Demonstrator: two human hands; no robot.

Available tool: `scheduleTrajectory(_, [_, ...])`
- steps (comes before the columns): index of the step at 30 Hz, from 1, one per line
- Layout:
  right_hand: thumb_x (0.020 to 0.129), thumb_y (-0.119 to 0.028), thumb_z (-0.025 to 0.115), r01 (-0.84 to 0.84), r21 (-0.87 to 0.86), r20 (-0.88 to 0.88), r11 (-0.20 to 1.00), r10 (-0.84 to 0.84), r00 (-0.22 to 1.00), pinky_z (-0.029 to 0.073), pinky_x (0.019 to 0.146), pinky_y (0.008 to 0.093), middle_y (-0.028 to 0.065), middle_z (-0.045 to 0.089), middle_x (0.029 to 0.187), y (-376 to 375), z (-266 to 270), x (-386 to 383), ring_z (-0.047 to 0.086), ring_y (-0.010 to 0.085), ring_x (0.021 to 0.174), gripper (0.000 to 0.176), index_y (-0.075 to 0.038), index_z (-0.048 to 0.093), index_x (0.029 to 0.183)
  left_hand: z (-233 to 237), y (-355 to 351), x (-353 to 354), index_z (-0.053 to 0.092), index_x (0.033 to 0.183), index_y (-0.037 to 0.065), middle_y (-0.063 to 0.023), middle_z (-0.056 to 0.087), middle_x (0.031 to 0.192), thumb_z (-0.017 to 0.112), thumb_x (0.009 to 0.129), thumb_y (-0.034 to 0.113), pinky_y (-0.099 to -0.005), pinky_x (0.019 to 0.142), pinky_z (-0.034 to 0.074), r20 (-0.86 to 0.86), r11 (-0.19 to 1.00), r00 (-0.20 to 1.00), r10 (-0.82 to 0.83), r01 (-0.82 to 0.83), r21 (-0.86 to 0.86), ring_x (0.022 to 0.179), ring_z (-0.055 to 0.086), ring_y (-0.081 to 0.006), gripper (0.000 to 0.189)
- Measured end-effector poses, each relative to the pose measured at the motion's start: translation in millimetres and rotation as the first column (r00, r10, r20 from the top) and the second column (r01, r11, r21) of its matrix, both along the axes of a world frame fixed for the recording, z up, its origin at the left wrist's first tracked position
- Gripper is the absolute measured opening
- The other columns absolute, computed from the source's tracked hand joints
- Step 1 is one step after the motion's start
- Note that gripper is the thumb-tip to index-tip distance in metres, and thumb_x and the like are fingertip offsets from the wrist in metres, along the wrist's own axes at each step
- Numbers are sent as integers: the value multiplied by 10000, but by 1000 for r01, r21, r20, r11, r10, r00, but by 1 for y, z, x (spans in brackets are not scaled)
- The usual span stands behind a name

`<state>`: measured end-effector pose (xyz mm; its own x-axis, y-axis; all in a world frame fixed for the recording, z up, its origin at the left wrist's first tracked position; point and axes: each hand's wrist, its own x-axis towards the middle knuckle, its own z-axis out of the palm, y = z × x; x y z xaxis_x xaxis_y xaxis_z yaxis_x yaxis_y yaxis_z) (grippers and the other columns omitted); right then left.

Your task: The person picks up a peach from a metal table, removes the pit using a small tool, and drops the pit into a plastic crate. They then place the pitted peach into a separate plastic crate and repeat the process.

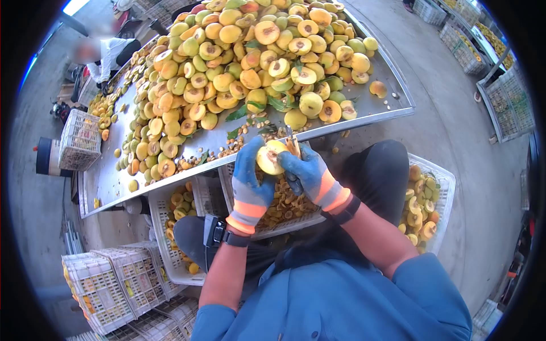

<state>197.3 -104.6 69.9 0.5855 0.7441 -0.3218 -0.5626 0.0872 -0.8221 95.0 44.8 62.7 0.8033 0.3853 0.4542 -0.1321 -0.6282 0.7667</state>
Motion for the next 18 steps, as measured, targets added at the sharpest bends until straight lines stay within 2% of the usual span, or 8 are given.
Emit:
scheduleTrajectory(1, [1014,-305,681,-54,38,-47,998,56,997,442,540,255,-14,621,763,-1,4,-10,554,82,611,311,-23,685,1144,1,-14,-14,450,1530,28,-167,584,1419,639,767,-193,-423,1122,497,-24,964,997,79,-83,-251,1322,582,-349,817])
scheduleTrajectory(2, [1017,-283,683,-39,89,-97,995,48,994,437,534,239,-18,622,771,1,8,-24,555,71,608,296,-28,679,1166,1,-22,-24,365,1589,44,-159,567,1455,638,884,-40,-435,1149,477,55,764,997,53,-5,-645,1335,575,-321,760])
scheduleTrajectory(5, [1023,-238,686,-100,88,-147,991,112,983,473,590,214,5,668,864,3,9,-56,612,61,693,278,-36,672,1213,-2,-45,-52,456,1550,15,-140,619,1364,584,1000,264,-414,1128,465,342,164,933,115,322,-933,1298,592,-289,618])
scheduleTrajectory(6, [1047,-235,653,-153,-16,-87,988,151,985,529,734,257,42,700,989,5,7,-63,661,113,860,284,-12,664,1222,-1,-57,-52,519,1482,25,-136,624,1333,465,1041,456,-402,1140,442,296,200,935,198,257,-946,1257,602,-275,619])
scheduleTrajectory(9, [1066,-245,623,-75,15,337,997,66,939,537,812,299,55,706,1041,7,-3,-84,664,166,939,307,12,647,1231,-3,-47,-67,582,1369,40,-134,629,1295,504,1045,465,-405,1112,462,162,158,953,254,124,-980,1198,614,-279,540])
scheduleTrajectory(13, [1070,-254,623,-132,-100,269,986,154,951,538,769,371,120,709,972,-14,8,-92,664,196,870,288,17,648,1166,2,-38,-76,597,1286,36,-165,637,1216,497,1069,449,-453,1054,507,80,-185,919,385,162,-969,1137,627,-305,477])
scheduleTrajectory(15, [1076,-274,602,-133,-87,704,987,156,693,540,746,454,229,713,934,-18,1,-91,699,346,826,304,22,648,1121,10,-45,-75,596,1289,37,-184,637,1217,502,1070,440,-479,1044,518,112,-97,902,416,167,-981,1143,625,-327,468])
scheduleTrajectory(18, [1083,-336,563,-96,-175,787,980,197,584,524,724,542,317,695,907,-15,1,-100,668,510,825,375,31,639,1099,16,-54,-75,594,1293,41,-206,637,1221,532,1060,421,-502,1029,531,203,-80,894,399,255,-964,1137,628,-353,451])
